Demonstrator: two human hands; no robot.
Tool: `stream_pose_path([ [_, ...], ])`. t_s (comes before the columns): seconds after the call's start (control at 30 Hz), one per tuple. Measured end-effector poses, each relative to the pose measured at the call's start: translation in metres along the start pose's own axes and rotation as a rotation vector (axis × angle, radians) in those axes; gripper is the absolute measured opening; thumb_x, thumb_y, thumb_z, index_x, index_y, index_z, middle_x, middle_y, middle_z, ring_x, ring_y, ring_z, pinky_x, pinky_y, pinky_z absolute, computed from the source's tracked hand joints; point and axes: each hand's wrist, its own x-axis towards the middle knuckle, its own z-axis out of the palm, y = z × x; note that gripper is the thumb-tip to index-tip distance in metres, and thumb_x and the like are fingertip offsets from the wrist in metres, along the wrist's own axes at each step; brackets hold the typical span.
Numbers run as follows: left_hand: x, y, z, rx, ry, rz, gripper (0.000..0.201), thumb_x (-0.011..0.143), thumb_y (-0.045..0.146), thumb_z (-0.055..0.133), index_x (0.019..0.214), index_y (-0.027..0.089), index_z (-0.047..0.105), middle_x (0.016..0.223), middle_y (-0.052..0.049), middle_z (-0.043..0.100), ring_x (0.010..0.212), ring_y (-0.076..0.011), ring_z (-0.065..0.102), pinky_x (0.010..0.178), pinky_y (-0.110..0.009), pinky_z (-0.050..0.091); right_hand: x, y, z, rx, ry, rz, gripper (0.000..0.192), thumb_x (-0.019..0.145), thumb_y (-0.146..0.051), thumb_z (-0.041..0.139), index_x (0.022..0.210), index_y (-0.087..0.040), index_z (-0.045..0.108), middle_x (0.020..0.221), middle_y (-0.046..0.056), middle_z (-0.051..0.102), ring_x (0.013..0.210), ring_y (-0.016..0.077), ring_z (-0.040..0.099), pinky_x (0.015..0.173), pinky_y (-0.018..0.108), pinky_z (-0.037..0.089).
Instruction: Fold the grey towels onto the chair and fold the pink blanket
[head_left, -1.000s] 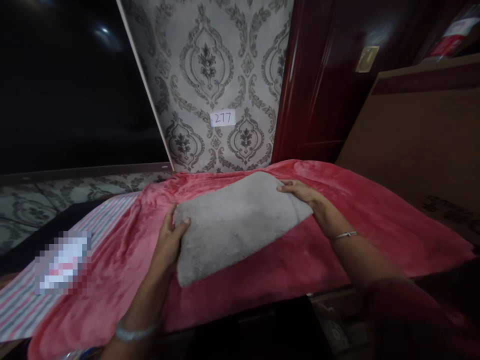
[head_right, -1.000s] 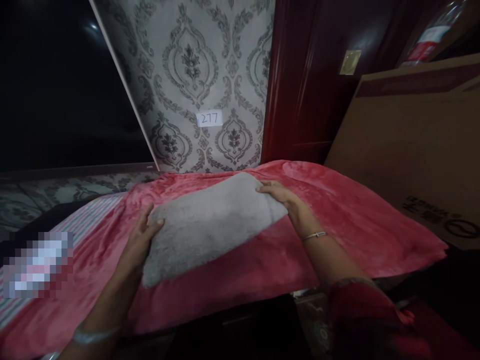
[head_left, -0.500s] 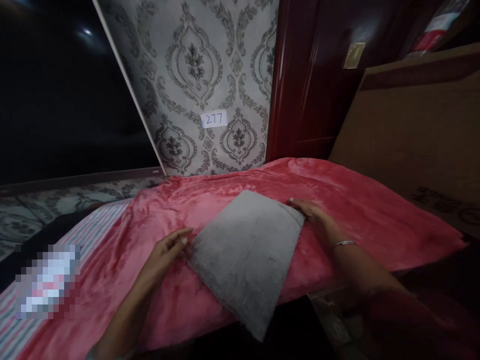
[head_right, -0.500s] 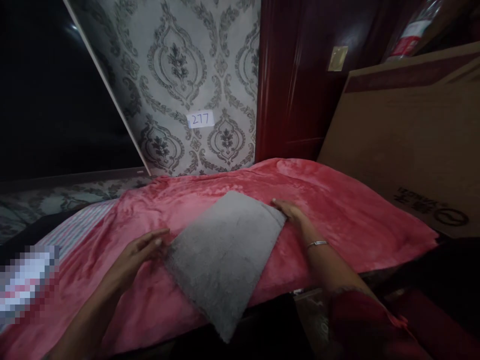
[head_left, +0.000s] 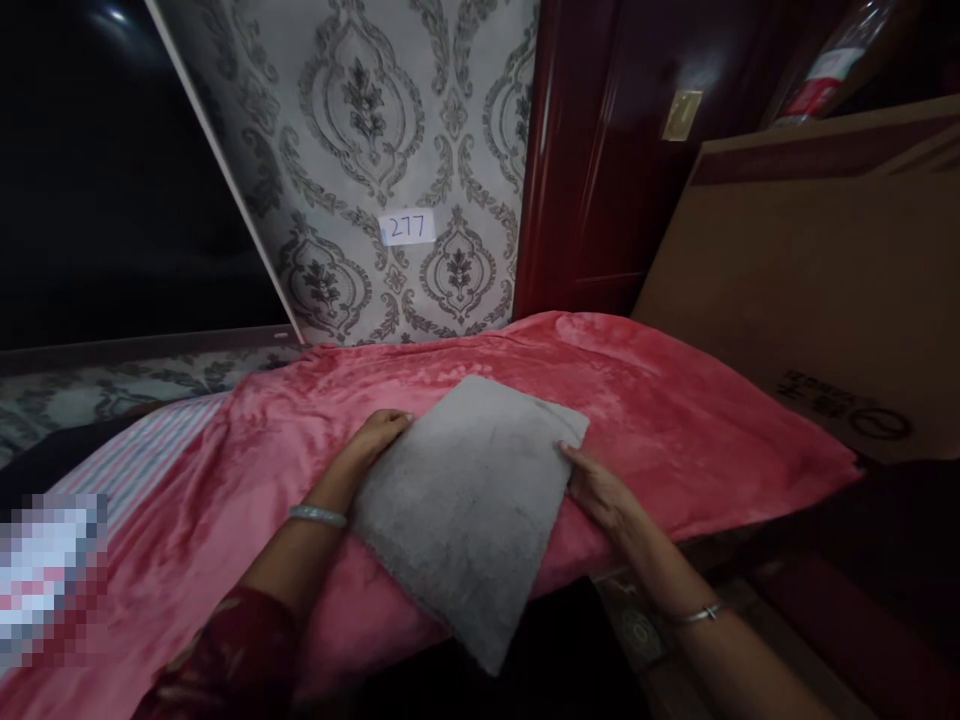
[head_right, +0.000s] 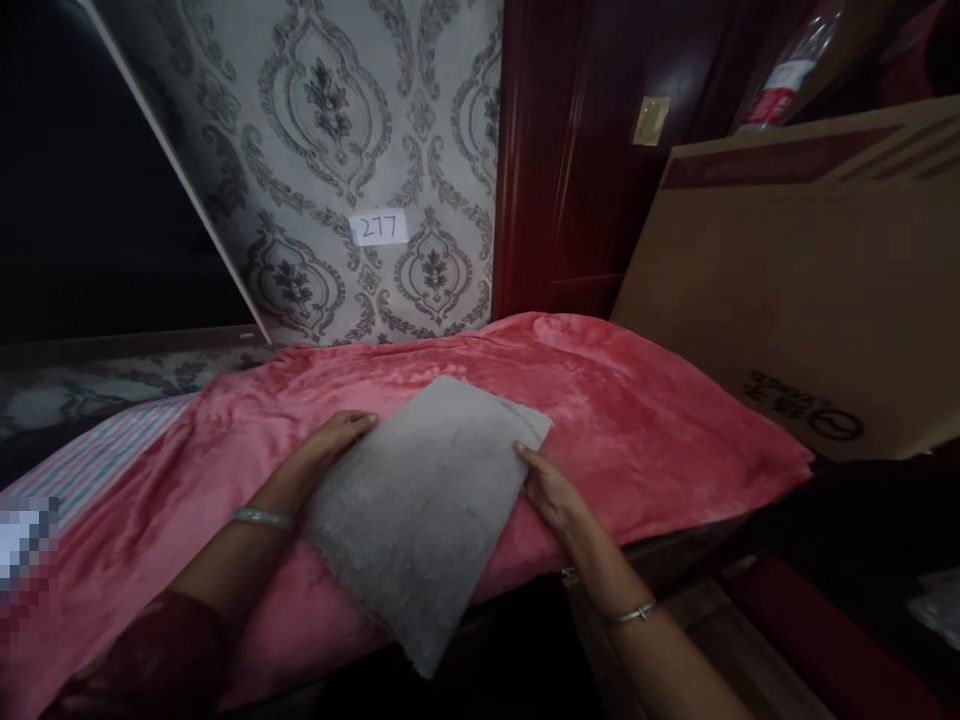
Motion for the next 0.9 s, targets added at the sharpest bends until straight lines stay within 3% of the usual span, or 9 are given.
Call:
stream_pose_path([
  [0.1,0.004,0.004,0.005,0.002,-0.043,0.015,0.046,0.056,0.059,0.077,0.068,0.017,0.062,0.059,0.003,0.056,0.055,-0.0129,0.047,0.053,-0.025,0.033,-0.006,-0.001,0.021,-0.102,0.040,-0.100,0.050,0.073,-0.034,0.080,0.118,-0.025,0.061,0.118,0.006,0.073,0.109,0.0263,0.068,0.097,0.039,0.056],
  [0.2,-0.001,0.010,0.006,-0.012,-0.055,0.027,0.049,0.053,0.060,0.079,0.068,0.017,0.062,0.062,0.002,0.058,0.058,-0.0133,0.049,0.054,-0.025,0.036,-0.005,-0.014,0.034,-0.232,0.057,-0.161,0.052,0.068,-0.034,0.080,0.115,-0.026,0.061,0.116,0.006,0.073,0.109,0.0290,0.067,0.096,0.042,0.055],
  [0.33,-0.022,0.028,-0.004,-0.095,0.007,0.096,0.050,0.058,0.062,0.077,0.072,0.018,0.059,0.062,0.004,0.054,0.055,-0.0109,0.047,0.053,-0.023,0.033,0.009,-0.053,0.044,-0.300,0.045,-0.204,0.053,0.064,-0.032,0.079,0.114,-0.026,0.062,0.111,0.005,0.074,0.101,0.0289,0.068,0.087,0.040,0.058],
  [0.47,-0.041,0.037,-0.017,-0.213,0.113,0.178,0.054,0.060,0.058,0.080,0.089,0.016,0.063,0.076,0.002,0.063,0.063,-0.0129,0.054,0.056,-0.023,0.038,0.035,-0.083,0.054,-0.296,0.066,-0.217,0.053,0.061,-0.030,0.080,0.111,-0.024,0.064,0.111,0.005,0.075,0.100,0.0281,0.069,0.086,0.039,0.059],
  [0.53,-0.046,0.027,-0.016,-0.218,0.121,0.126,0.055,0.058,0.056,0.081,0.092,0.016,0.063,0.078,0.000,0.065,0.066,-0.0143,0.056,0.058,-0.025,0.040,0.046,-0.077,0.056,-0.308,0.087,-0.131,0.047,0.064,-0.030,0.077,0.109,-0.023,0.064,0.111,0.007,0.075,0.101,0.0293,0.070,0.087,0.040,0.060],
  [0.67,-0.049,-0.016,0.001,-0.176,0.094,-0.044,0.043,0.064,0.055,0.076,0.076,0.017,0.060,0.066,0.000,0.059,0.060,-0.0144,0.052,0.055,-0.027,0.037,0.054,-0.033,0.042,-0.416,0.169,0.106,0.048,0.069,-0.035,0.072,0.114,-0.023,0.064,0.113,0.011,0.075,0.108,0.0328,0.070,0.091,0.045,0.061],
  [0.77,-0.049,-0.043,0.010,-0.183,0.151,-0.052,0.039,0.067,0.054,0.073,0.073,0.018,0.059,0.066,0.002,0.055,0.060,-0.0128,0.048,0.056,-0.027,0.033,0.055,-0.007,0.021,-0.443,0.179,0.086,0.054,0.070,-0.043,0.073,0.119,-0.024,0.064,0.125,0.011,0.071,0.116,0.0322,0.067,0.099,0.044,0.058],
  [0.9,-0.050,-0.057,0.009,-0.244,0.139,-0.013,0.042,0.066,0.056,0.074,0.079,0.018,0.060,0.072,0.002,0.056,0.064,-0.0124,0.049,0.057,-0.027,0.033,0.051,0.000,0.012,-0.589,0.174,0.020,0.071,0.062,-0.051,0.081,0.127,-0.030,0.062,0.125,0.013,0.071,0.113,0.0369,0.068,0.093,0.050,0.060],
])
